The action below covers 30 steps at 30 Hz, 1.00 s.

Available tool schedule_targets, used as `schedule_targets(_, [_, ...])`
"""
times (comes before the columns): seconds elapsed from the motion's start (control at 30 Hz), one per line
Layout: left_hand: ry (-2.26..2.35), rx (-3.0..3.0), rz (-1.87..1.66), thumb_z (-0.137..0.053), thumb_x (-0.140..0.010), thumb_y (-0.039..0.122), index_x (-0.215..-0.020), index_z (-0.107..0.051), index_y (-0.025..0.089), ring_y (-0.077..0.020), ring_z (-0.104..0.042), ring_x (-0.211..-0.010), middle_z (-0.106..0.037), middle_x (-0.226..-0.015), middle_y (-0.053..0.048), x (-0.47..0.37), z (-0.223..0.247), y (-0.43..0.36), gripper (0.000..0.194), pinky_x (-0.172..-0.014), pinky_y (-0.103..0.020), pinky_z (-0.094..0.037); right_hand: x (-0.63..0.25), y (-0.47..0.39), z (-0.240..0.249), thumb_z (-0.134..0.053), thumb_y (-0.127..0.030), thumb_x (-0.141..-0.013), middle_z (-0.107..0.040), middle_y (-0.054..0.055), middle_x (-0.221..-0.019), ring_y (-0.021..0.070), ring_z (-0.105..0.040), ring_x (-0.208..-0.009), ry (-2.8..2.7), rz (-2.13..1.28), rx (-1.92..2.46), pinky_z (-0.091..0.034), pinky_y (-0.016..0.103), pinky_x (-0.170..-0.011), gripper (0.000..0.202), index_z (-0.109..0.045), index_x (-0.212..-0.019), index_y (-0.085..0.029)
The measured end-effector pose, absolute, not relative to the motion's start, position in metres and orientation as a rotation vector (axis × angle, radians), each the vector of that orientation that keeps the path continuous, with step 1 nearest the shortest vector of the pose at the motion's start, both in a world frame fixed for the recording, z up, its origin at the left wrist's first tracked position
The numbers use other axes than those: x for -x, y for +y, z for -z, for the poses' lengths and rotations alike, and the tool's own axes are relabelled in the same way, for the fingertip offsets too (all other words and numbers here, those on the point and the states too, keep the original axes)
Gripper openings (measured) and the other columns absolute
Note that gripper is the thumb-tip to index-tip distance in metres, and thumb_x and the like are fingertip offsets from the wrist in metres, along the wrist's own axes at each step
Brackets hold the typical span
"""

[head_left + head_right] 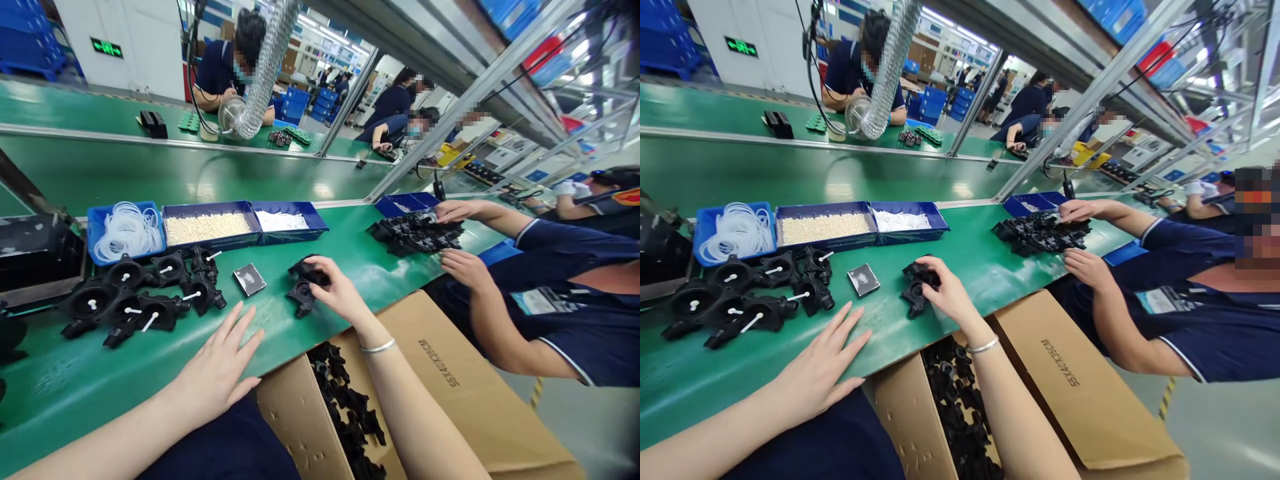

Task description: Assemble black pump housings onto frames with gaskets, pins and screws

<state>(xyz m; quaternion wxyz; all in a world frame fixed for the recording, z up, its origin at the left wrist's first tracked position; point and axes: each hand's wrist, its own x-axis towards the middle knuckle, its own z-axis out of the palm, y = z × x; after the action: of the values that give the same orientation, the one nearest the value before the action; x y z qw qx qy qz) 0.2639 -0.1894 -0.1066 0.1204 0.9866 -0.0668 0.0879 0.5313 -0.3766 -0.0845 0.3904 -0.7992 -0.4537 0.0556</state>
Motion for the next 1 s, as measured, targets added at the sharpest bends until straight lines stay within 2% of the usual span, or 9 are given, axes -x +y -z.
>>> schedule_targets(0.1, [-0.077,-2.926,-0.251,-0.072,-0.087,0.042,-0.150,-0.043,0.016,-0.0433,-0.014,-0.153,-0.017,-0.166,-0.022,-0.289,0.100,-0.196,0.074,-0.105,-0.052,-0.052,-0.540,-0.339,0.094,-0.050,-0.010,-0.080,-0.059,0.008,-0.125,0.0229,-0.056,-0.123,-1.315,-0.100,2.105,-0.043,0.043,-0.112,0.049,-0.060,-0.125,-0.027])
schedule_targets(0.2, [0.082,-2.945,-0.234,-0.075,-0.084,0.047,-0.149,-0.045,0.012,-0.0491,-0.016,-0.150,-0.021,-0.163,-0.028,-0.319,0.100,-0.200,0.080,-0.107,-0.055,-0.049,-0.539,-0.325,0.095,-0.045,-0.011,-0.085,-0.053,0.013,-0.132,0.0281,-0.050,-0.130,-1.303,-0.005,2.140,-0.040,0.052,-0.113,0.044,-0.064,-0.123,-0.023])
schedule_targets(0.3, [0.150,-2.975,-0.231,-0.080,-0.077,0.053,-0.148,-0.047,0.008,-0.0537,-0.017,-0.148,-0.030,-0.158,-0.032,-0.337,0.106,-0.203,0.090,-0.113,-0.061,-0.040,-0.526,-0.327,0.097,-0.047,-0.023,-0.095,-0.049,0.016,-0.139,0.0332,-0.042,-0.137,-1.279,0.158,2.185,-0.034,0.059,-0.116,0.038,-0.059,-0.131,-0.022])
schedule_targets(0.4, [0.066,-3.006,-0.241,-0.076,-0.078,0.058,-0.147,-0.047,0.008,-0.0535,-0.019,-0.148,-0.033,-0.157,-0.031,-0.336,0.110,-0.203,0.091,-0.114,-0.059,-0.038,-0.513,-0.335,0.110,-0.054,-0.041,-0.097,-0.046,0.014,-0.146,0.0351,-0.037,-0.141,-1.364,0.288,2.215,-0.033,0.060,-0.117,0.045,-0.052,-0.140,-0.026])
schedule_targets(0.53, [-0.043,-3.043,-0.262,-0.067,-0.085,0.060,-0.145,-0.047,0.006,-0.0527,-0.025,-0.146,-0.042,-0.152,-0.029,-0.329,0.111,-0.203,0.083,-0.112,-0.056,-0.040,-0.525,-0.337,0.133,-0.051,-0.046,-0.098,-0.051,0.016,-0.139,0.0347,-0.050,-0.131,-1.426,0.352,2.199,-0.043,0.057,-0.110,0.045,-0.055,-0.137,-0.023])
schedule_targets(0.63, [-0.058,-3.057,-0.277,-0.062,-0.089,0.060,-0.144,-0.047,0.006,-0.0529,-0.026,-0.146,-0.041,-0.152,-0.029,-0.324,0.110,-0.203,0.079,-0.110,-0.055,-0.042,-0.548,-0.332,0.140,-0.047,-0.051,-0.098,-0.054,0.017,-0.134,0.0328,-0.057,-0.121,-1.445,0.390,2.183,-0.047,0.054,-0.106,0.050,-0.055,-0.138,-0.021])
schedule_targets(0.8, [-0.138,-3.034,-0.325,-0.058,-0.092,0.060,-0.148,-0.043,0.007,-0.0448,-0.025,-0.150,-0.035,-0.159,-0.022,-0.297,0.089,-0.198,0.079,-0.114,-0.049,-0.041,-0.563,-0.331,0.131,-0.040,-0.060,-0.099,-0.055,0.016,-0.135,0.0345,-0.056,-0.124,-1.415,0.412,2.252,-0.045,0.056,-0.107,0.057,-0.053,-0.140,-0.023])
schedule_targets(0.9, [-0.239,-3.029,-0.367,-0.052,-0.098,0.051,-0.146,-0.045,0.006,-0.0390,-0.026,-0.151,-0.040,-0.156,-0.022,-0.272,0.064,-0.187,0.066,-0.120,-0.046,-0.034,-0.562,-0.330,0.120,-0.036,-0.059,-0.100,-0.058,0.017,-0.131,0.0355,-0.055,-0.124,-1.347,0.473,2.206,-0.042,0.057,-0.110,0.056,-0.058,-0.133,-0.019])
schedule_targets(1.0, [-0.319,-2.940,-0.396,-0.047,-0.103,0.040,-0.141,-0.049,0.007,-0.0319,-0.031,-0.150,-0.046,-0.152,-0.020,-0.255,0.043,-0.173,0.051,-0.124,-0.043,-0.029,-0.571,-0.320,0.106,-0.038,-0.056,-0.100,-0.060,0.019,-0.126,0.0343,-0.055,-0.124,-1.314,0.555,2.117,-0.041,0.052,-0.112,0.053,-0.062,-0.124,-0.015])
